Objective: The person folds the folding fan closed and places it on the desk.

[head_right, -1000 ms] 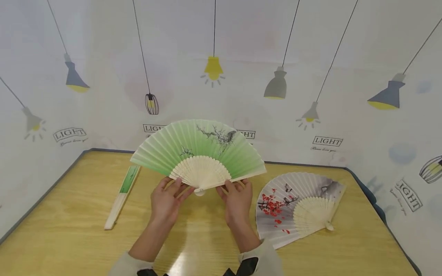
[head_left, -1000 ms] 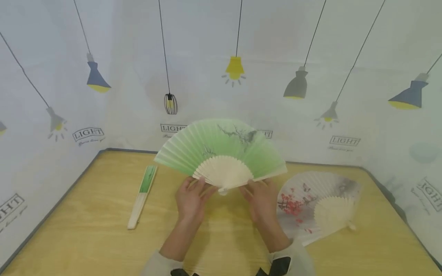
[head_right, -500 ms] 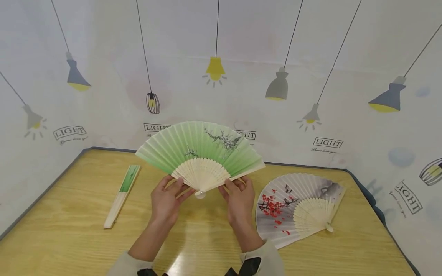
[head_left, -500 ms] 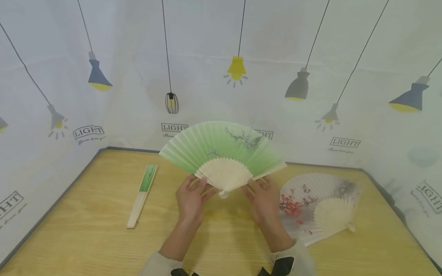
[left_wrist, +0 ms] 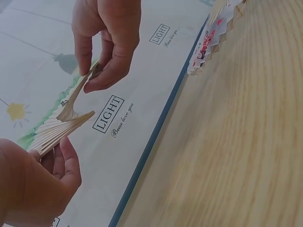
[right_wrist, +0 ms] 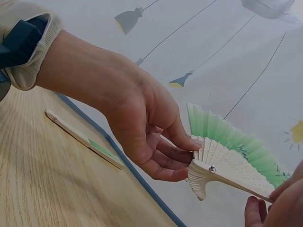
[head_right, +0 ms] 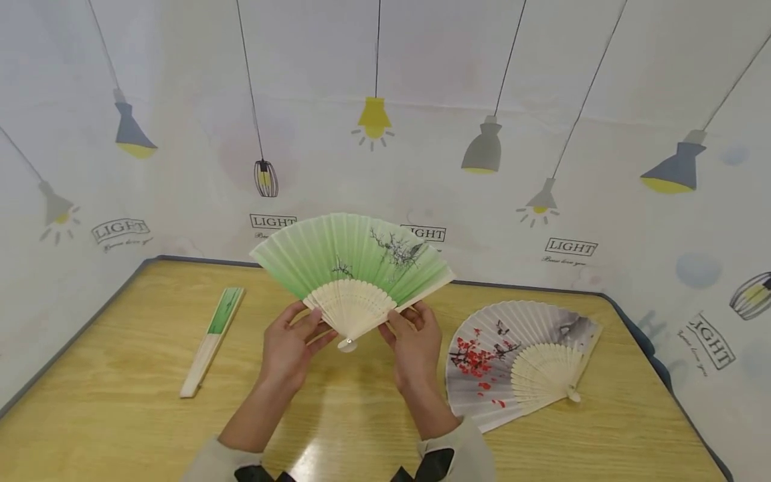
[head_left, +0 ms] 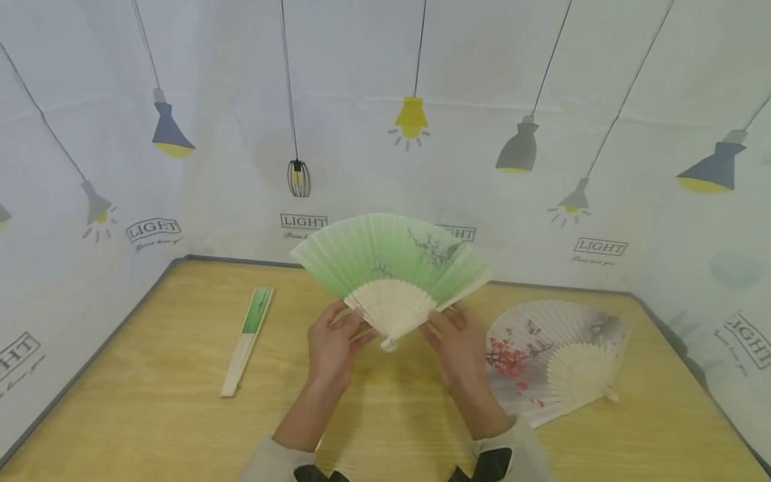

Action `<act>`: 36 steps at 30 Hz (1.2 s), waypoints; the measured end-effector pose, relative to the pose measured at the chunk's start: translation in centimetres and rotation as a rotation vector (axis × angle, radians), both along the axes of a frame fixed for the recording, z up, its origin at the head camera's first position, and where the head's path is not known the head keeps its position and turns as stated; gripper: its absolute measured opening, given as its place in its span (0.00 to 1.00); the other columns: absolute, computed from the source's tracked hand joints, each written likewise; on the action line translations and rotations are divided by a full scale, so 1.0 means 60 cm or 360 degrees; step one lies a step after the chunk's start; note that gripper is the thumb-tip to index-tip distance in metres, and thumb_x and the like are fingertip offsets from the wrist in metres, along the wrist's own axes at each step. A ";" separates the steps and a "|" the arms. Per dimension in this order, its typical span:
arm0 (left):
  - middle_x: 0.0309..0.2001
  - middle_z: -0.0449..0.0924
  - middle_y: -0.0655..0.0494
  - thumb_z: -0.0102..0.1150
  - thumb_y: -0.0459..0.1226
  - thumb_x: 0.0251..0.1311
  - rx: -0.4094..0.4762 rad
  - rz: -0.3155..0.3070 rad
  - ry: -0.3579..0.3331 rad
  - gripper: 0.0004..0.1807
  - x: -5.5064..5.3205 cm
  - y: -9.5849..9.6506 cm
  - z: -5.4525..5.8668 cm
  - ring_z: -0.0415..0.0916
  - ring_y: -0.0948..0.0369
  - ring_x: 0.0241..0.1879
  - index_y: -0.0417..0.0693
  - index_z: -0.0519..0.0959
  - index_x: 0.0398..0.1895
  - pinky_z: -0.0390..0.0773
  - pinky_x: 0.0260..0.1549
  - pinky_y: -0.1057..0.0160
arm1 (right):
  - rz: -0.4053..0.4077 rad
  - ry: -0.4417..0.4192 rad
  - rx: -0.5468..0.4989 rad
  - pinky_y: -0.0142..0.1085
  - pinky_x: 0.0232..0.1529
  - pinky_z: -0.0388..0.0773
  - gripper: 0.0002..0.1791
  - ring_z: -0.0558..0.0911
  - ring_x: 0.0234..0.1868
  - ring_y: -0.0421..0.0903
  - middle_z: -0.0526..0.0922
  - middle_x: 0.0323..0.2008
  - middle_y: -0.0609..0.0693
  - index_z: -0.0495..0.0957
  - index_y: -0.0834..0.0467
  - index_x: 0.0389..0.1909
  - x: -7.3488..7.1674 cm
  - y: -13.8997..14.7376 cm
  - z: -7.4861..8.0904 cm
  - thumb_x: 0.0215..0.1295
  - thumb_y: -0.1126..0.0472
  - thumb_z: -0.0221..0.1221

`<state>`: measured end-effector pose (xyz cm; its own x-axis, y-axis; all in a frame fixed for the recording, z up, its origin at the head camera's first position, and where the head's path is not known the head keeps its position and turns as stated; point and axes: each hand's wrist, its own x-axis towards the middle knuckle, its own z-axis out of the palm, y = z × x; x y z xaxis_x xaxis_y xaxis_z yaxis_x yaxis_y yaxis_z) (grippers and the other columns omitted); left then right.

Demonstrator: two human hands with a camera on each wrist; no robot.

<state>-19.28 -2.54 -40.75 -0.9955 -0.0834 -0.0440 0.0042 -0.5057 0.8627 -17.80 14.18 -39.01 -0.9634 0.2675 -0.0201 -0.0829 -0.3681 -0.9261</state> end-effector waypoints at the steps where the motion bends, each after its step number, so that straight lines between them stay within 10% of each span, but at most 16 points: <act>1: 0.41 0.82 0.40 0.53 0.28 0.66 -0.0006 -0.0005 0.0004 0.14 -0.001 0.000 0.001 0.82 0.49 0.40 0.38 0.75 0.54 0.82 0.43 0.51 | 0.0008 0.0002 0.0013 0.40 0.51 0.79 0.23 0.77 0.52 0.53 0.72 0.54 0.60 0.66 0.62 0.62 -0.001 0.000 0.000 0.67 0.70 0.54; 36: 0.34 0.85 0.47 0.59 0.31 0.63 -0.0232 -0.0200 -0.0032 0.15 -0.004 -0.015 0.003 0.82 0.56 0.32 0.36 0.75 0.52 0.84 0.38 0.54 | 0.0091 -0.0041 0.0097 0.37 0.51 0.79 0.22 0.76 0.55 0.52 0.73 0.55 0.59 0.67 0.62 0.63 0.004 -0.014 -0.003 0.68 0.68 0.54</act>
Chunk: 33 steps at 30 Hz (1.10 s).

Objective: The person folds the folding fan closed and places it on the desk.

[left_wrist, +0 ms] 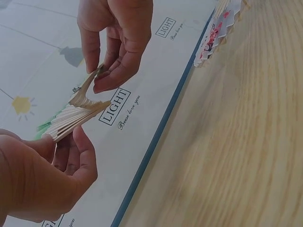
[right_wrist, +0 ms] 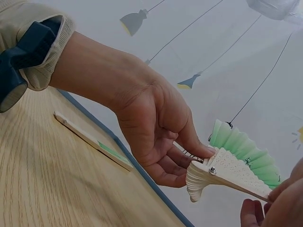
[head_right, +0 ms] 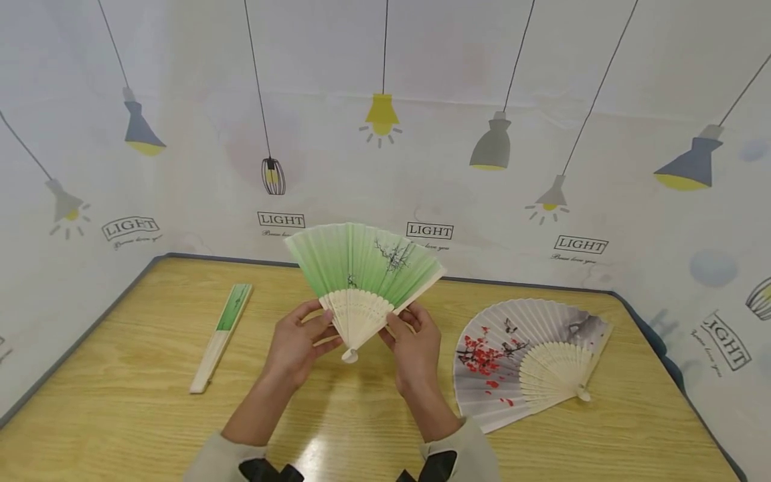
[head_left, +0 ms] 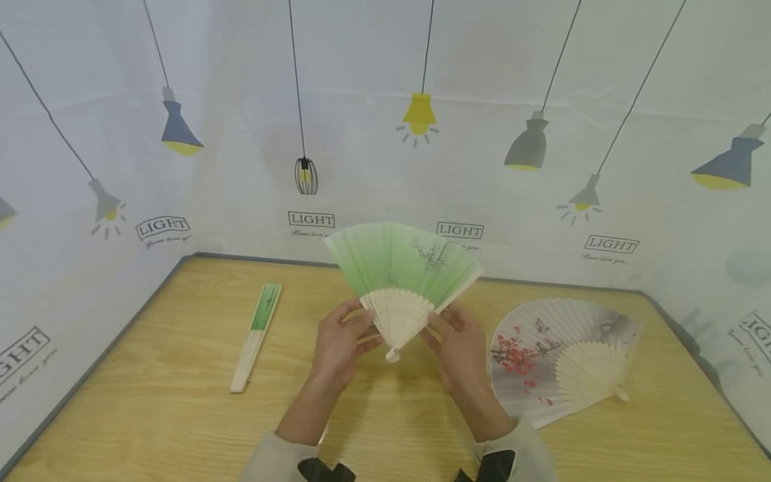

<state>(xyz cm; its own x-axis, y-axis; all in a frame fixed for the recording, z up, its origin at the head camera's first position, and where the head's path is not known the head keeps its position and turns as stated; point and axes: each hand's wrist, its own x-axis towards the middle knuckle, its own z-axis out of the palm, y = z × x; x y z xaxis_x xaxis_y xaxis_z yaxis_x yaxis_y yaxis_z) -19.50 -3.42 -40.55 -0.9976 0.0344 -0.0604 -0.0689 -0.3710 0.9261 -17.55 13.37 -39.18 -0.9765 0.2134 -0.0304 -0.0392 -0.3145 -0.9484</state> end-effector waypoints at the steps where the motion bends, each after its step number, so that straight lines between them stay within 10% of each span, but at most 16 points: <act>1: 0.35 0.85 0.47 0.59 0.31 0.63 -0.0003 -0.0006 -0.0002 0.15 0.000 0.000 0.000 0.82 0.56 0.32 0.36 0.75 0.52 0.84 0.38 0.55 | 0.0000 -0.0008 0.0005 0.37 0.51 0.79 0.22 0.76 0.55 0.53 0.73 0.55 0.59 0.67 0.63 0.63 0.000 0.000 0.000 0.68 0.69 0.54; 33: 0.37 0.84 0.44 0.58 0.31 0.64 -0.0116 -0.0094 0.0001 0.17 0.002 -0.003 0.003 0.83 0.53 0.34 0.35 0.75 0.55 0.84 0.37 0.54 | 0.0066 0.0017 0.0069 0.39 0.51 0.79 0.24 0.75 0.56 0.55 0.73 0.56 0.61 0.65 0.65 0.65 0.006 -0.001 0.002 0.68 0.69 0.53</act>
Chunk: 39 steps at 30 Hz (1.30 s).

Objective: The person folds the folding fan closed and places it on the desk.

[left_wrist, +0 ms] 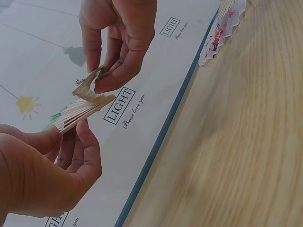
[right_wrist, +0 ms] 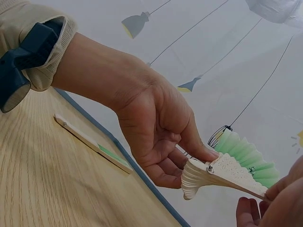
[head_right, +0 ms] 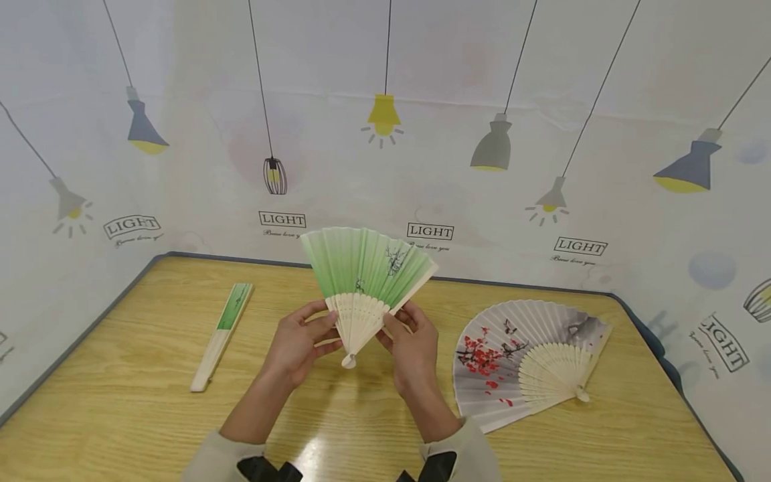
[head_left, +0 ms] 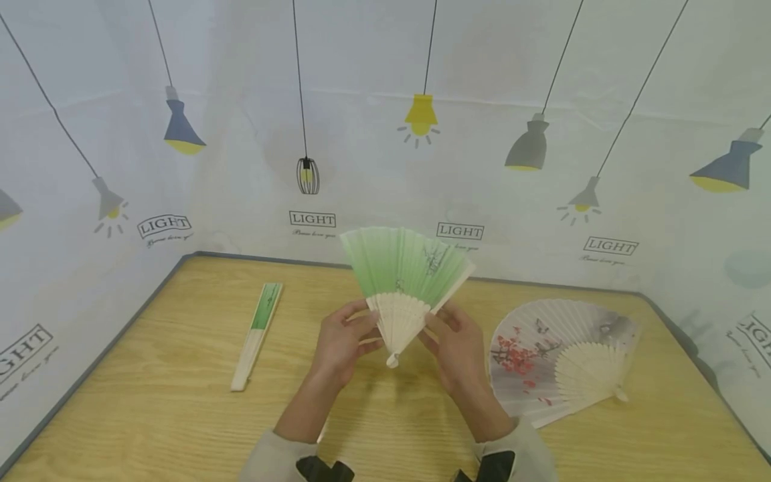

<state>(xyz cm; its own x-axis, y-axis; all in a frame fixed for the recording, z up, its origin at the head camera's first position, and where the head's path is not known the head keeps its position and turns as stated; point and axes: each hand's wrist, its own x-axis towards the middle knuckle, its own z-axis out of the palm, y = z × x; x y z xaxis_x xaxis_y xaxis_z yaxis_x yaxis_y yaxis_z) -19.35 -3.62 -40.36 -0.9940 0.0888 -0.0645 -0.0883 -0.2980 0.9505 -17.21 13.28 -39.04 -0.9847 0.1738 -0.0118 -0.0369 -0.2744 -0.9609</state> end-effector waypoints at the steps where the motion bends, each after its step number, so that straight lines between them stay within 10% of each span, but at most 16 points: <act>1: 0.37 0.84 0.44 0.58 0.31 0.64 0.0000 0.0000 -0.0002 0.17 0.000 0.000 0.000 0.83 0.53 0.34 0.35 0.75 0.54 0.84 0.38 0.54 | 0.0000 -0.0006 0.0001 0.39 0.51 0.79 0.24 0.75 0.56 0.55 0.73 0.56 0.61 0.65 0.65 0.65 0.000 0.000 0.000 0.68 0.69 0.53; 39: 0.40 0.83 0.42 0.57 0.31 0.64 -0.0117 -0.0159 0.0038 0.17 0.003 0.001 0.002 0.82 0.54 0.34 0.34 0.75 0.55 0.83 0.39 0.52 | 0.0070 0.0014 0.0040 0.41 0.52 0.79 0.22 0.76 0.56 0.54 0.75 0.56 0.61 0.67 0.66 0.63 0.006 -0.010 0.001 0.69 0.70 0.53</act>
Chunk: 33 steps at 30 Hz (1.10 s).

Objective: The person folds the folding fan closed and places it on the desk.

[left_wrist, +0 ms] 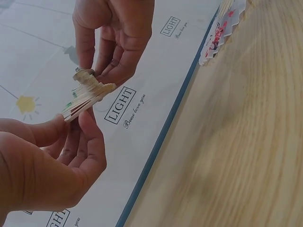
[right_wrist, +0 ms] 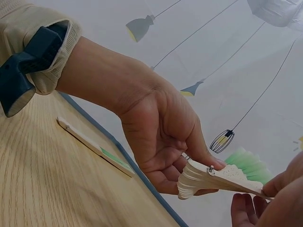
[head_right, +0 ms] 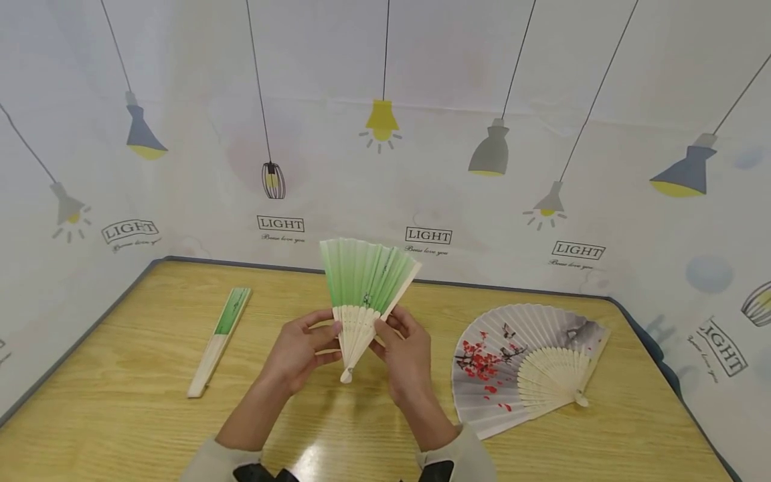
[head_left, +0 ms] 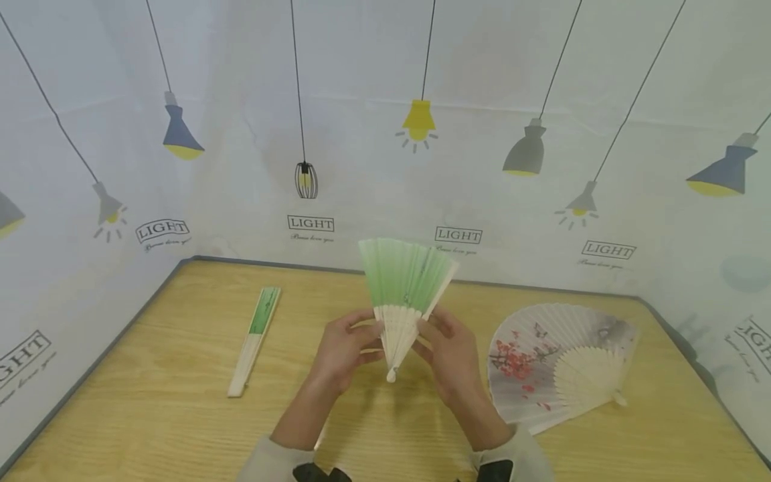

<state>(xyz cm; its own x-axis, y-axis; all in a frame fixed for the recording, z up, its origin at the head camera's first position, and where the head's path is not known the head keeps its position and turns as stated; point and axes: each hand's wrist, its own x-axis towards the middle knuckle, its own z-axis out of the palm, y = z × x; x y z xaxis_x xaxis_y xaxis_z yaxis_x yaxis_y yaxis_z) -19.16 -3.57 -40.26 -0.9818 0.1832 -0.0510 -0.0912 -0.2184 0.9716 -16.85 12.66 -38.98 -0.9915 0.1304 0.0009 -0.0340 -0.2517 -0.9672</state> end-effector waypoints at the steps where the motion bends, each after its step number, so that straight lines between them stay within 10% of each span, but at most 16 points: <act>1: 0.40 0.83 0.42 0.57 0.31 0.64 0.0002 0.0000 0.0001 0.17 0.000 0.000 0.000 0.82 0.54 0.34 0.34 0.75 0.55 0.83 0.39 0.52 | 0.0003 0.0003 -0.0001 0.41 0.52 0.79 0.22 0.75 0.56 0.54 0.75 0.56 0.61 0.67 0.66 0.63 0.000 0.000 0.000 0.69 0.70 0.53; 33: 0.42 0.81 0.45 0.58 0.34 0.64 -0.0076 -0.0167 0.0052 0.17 0.001 -0.005 0.000 0.81 0.54 0.36 0.34 0.76 0.54 0.83 0.39 0.56 | 0.0092 0.0004 0.0030 0.41 0.51 0.79 0.20 0.77 0.55 0.54 0.76 0.54 0.60 0.72 0.63 0.60 0.004 -0.002 0.005 0.67 0.68 0.56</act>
<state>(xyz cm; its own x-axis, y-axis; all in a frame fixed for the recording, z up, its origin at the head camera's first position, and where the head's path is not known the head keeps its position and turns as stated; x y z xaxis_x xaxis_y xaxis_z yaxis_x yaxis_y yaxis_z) -19.12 -3.89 -40.28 -0.9586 0.2833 -0.0302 -0.0791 -0.1629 0.9835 -16.63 12.56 -38.70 -0.9973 0.0727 0.0052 -0.0222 -0.2350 -0.9718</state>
